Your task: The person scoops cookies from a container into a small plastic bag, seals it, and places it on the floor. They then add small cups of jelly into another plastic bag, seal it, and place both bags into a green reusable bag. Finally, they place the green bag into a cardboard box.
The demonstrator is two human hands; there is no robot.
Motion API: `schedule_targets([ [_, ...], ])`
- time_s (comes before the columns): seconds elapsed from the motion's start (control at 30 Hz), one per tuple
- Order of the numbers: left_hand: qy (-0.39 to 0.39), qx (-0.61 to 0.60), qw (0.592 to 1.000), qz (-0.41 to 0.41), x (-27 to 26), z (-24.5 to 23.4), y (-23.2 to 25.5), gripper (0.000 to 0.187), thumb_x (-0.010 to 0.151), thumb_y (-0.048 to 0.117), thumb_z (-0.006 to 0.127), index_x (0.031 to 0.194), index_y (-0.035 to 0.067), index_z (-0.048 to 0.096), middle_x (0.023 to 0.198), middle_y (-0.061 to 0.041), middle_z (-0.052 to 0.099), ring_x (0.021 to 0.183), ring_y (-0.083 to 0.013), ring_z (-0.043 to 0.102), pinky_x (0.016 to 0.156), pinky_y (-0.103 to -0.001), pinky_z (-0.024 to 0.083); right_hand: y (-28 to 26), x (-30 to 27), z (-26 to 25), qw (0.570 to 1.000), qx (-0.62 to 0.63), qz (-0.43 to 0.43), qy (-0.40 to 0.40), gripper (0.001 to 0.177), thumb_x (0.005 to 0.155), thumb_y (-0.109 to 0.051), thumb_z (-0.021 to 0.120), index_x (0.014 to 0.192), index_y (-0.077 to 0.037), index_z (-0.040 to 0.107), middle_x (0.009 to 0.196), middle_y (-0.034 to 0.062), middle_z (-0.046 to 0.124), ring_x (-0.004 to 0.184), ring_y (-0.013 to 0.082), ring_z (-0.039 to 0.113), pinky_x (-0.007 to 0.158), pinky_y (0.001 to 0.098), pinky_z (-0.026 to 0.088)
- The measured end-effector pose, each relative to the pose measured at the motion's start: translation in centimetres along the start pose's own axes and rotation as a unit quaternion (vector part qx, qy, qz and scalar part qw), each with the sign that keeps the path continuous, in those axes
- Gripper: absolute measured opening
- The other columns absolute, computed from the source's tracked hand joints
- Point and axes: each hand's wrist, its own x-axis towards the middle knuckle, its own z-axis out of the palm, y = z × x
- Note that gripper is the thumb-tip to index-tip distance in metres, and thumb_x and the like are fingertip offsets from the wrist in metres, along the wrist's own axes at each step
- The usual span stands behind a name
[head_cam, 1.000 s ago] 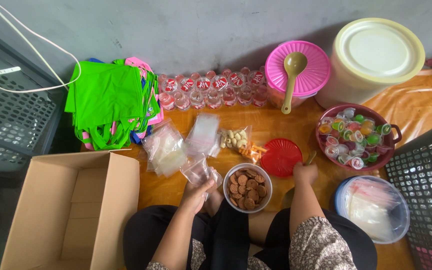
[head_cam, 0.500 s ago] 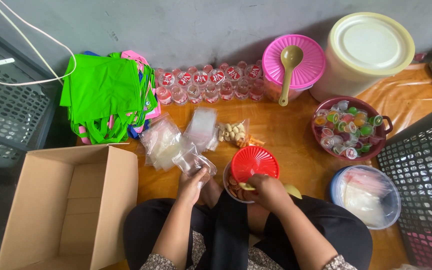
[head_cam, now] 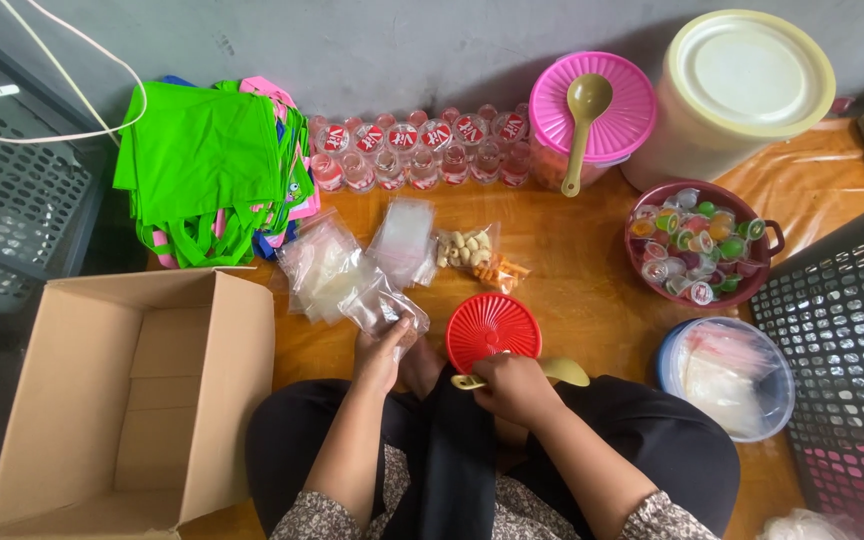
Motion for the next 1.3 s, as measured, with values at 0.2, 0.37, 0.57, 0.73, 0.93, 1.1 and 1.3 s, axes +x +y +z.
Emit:
schedule_targets([
  [0.2, -0.007, 0.011, 1.0, 0.001, 0.7, -1.2, -1.2, 0.043, 0.078, -0.002, 0.086, 0.113, 0.003, 0.061, 0.095, -0.005, 0.062, 0.09, -0.0173, 0.065, 0.082, -0.034, 0.061, -4.1, 0.1, -2.5, 0.924, -0.131, -0.124, 0.336, 0.021, 0.083, -0.03, 0.058, 0.103, -0.026, 0.063, 0.093, -0.0016, 0.056, 0.09, 0.0235, 0.051, 0.073, 0.035, 0.04],
  [0.37, -0.006, 0.003, 1.0, 0.004, 0.9, -1.2, -1.2, 0.042, 0.079, -0.002, 0.085, 0.113, 0.002, 0.06, 0.094, -0.006, 0.062, 0.089, -0.0174, 0.066, 0.082, -0.034, 0.061, -5.9, 1.0, -0.6, 0.911, -0.067, -0.239, 0.329, 0.015, 0.095, -0.017, 0.052, 0.102, -0.02, 0.065, 0.1, 0.0039, 0.058, 0.095, 0.0276, 0.054, 0.077, 0.0373, 0.041],
  [0.57, -0.003, -0.002, 1.0, 0.006, 0.3, -0.6, 0.0, 0.042, 0.079, -0.002, 0.085, 0.114, 0.003, 0.061, 0.098, -0.007, 0.064, 0.094, -0.0187, 0.066, 0.085, -0.036, 0.061, -3.5, 1.4, 6.1, 0.956, -0.148, -0.056, 0.248, 0.047, 0.081, -0.016, 0.068, 0.124, -0.033, 0.065, 0.147, 0.012, 0.044, 0.133, 0.043, 0.039, 0.1, 0.0763, 0.028],
  [0.73, -0.004, 0.003, 1.0, 0.002, 0.5, -0.9, -0.6, 0.042, 0.08, -0.001, 0.085, 0.115, 0.002, 0.061, 0.098, -0.007, 0.063, 0.096, -0.0191, 0.066, 0.087, -0.037, 0.061, -3.9, 1.4, 4.5, 0.979, -0.16, 0.017, 0.124, 0.059, 0.082, -0.011, 0.072, 0.134, -0.035, 0.06, 0.159, 0.0122, 0.036, 0.146, 0.0476, 0.029, 0.1, 0.0899, 0.022],
  [0.93, -0.044, -0.008, 0.998, -0.035, 3.1, -3.6, -3.5, 0.056, 0.079, -0.004, 0.085, 0.128, 0.009, 0.062, 0.108, -0.009, 0.069, 0.098, -0.0256, 0.072, 0.085, -0.045, 0.064, -0.4, 3.1, 1.4, 0.976, -0.184, 0.093, 0.071, 0.063, 0.086, -0.015, 0.068, 0.141, -0.041, 0.053, 0.16, 0.0112, 0.036, 0.149, 0.0458, 0.028, 0.102, 0.0902, 0.023],
  [1.1, -0.1, 0.01, 0.994, -0.054, 2.8, -3.5, -4.4, 0.063, 0.079, -0.012, 0.078, 0.134, 0.009, 0.056, 0.108, -0.01, 0.068, 0.097, -0.0236, 0.071, 0.089, -0.042, 0.063, 6.9, 4.9, -0.7, 0.952, -0.143, 0.21, 0.171, 0.064, 0.088, -0.02, 0.069, 0.146, -0.04, 0.052, 0.157, 0.0084, 0.04, 0.148, 0.0428, 0.031, 0.104, 0.0888, 0.023],
  [1.3, -0.11, -0.002, 0.993, -0.038, 2.4, -3.2, -4.8, 0.063, 0.081, -0.014, 0.076, 0.136, 0.007, 0.055, 0.104, -0.009, 0.069, 0.092, -0.0203, 0.072, 0.085, -0.041, 0.066, 14.5, 6.5, -1.6, 0.935, -0.081, 0.235, 0.252, 0.063, 0.081, -0.018, 0.067, 0.142, -0.03, 0.059, 0.15, 0.0057, 0.044, 0.143, 0.037, 0.033, 0.109, 0.083, 0.028],
])
